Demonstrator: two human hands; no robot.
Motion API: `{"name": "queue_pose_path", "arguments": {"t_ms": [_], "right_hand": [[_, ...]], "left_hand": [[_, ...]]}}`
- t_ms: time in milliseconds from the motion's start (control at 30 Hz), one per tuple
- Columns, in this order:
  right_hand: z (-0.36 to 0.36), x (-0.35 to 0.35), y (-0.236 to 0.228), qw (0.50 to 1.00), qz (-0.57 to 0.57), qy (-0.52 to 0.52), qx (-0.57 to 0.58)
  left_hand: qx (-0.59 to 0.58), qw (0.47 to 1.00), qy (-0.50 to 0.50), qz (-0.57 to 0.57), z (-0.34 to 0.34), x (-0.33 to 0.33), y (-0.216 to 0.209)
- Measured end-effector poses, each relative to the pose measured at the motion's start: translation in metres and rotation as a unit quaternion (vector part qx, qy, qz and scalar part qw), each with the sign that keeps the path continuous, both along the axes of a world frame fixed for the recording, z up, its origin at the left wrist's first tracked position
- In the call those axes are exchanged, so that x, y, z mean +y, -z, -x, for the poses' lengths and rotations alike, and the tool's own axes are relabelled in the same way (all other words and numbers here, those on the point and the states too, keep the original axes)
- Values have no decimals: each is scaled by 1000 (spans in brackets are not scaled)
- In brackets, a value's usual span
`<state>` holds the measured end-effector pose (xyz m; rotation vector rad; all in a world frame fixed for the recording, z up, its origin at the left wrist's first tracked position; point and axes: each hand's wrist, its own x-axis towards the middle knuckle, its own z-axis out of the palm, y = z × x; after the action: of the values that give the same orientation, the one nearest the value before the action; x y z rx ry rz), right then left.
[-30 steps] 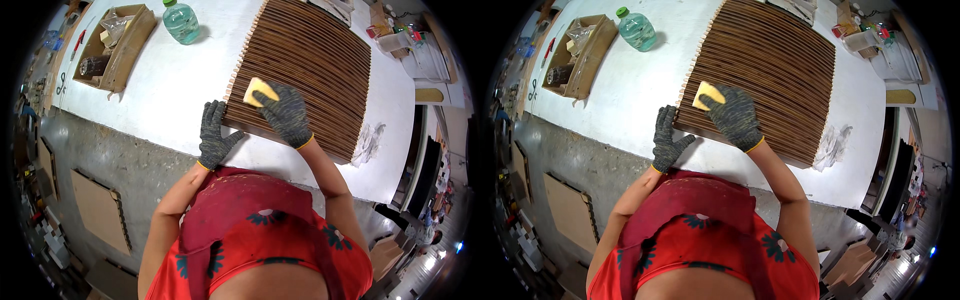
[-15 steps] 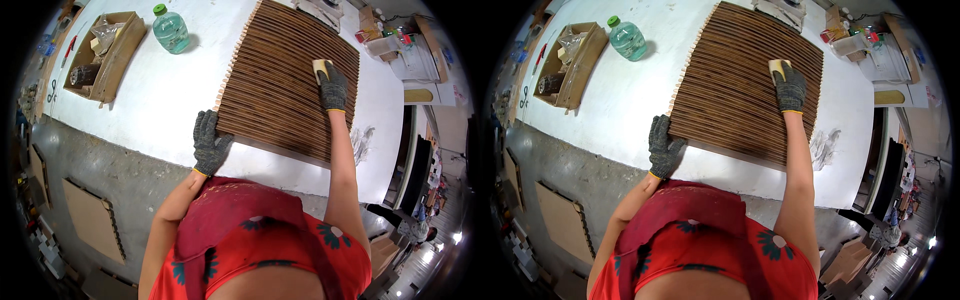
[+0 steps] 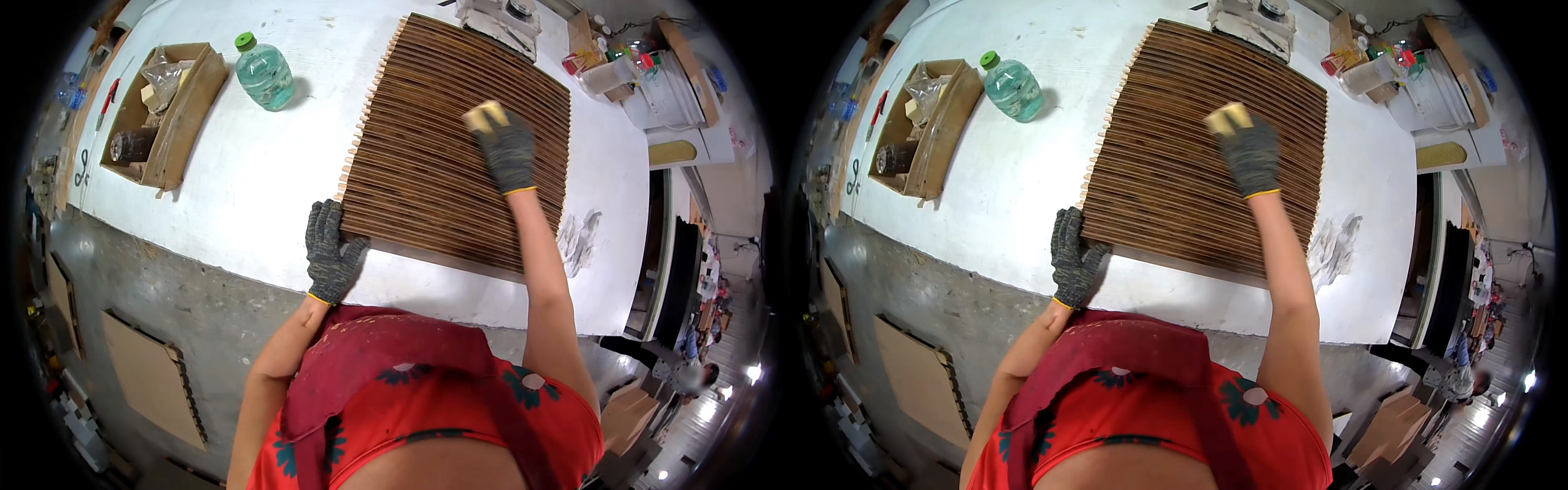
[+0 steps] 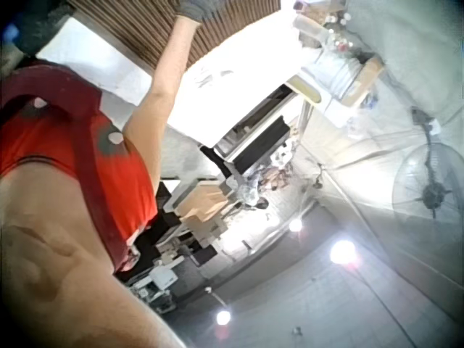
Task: The person wipes a large panel of thin wood slats with a white cloth, then retrieves a sponge from a storage bin and uses it to apply a liquid finish from a small container to the same panel.
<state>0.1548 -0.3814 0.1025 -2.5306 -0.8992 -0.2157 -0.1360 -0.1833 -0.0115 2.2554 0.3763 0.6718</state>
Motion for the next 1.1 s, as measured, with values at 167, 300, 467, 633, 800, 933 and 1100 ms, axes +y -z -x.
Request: {"name": "queue_pose_path", "arguments": {"t_ms": [167,300,467,633,800,933,1100], "right_hand": [[-75,-121,60,971,-69,229,-23],[-24,-76,28,774,-489,171,363],[12,-52,9,552,-625,126,538],[35,-39,2,401,-654,55,639],[50,-36,3,336,-604,-27,722],[85,-18,14,283,-608,-4,742],[143,5,15,203,-571,-41,795]], "left_hand": [[-23,1000,-4,-3,-6,-8,1],[4,1000,-5,2,1,-2,0],[16,1000,-9,4,1,-1,-1],[14,1000,-3,7,0,0,3],[4,1000,-2,4,-1,-1,6],[-5,1000,5,11,2,-1,-1],[-63,991,21,116,6,-2,2]]}}
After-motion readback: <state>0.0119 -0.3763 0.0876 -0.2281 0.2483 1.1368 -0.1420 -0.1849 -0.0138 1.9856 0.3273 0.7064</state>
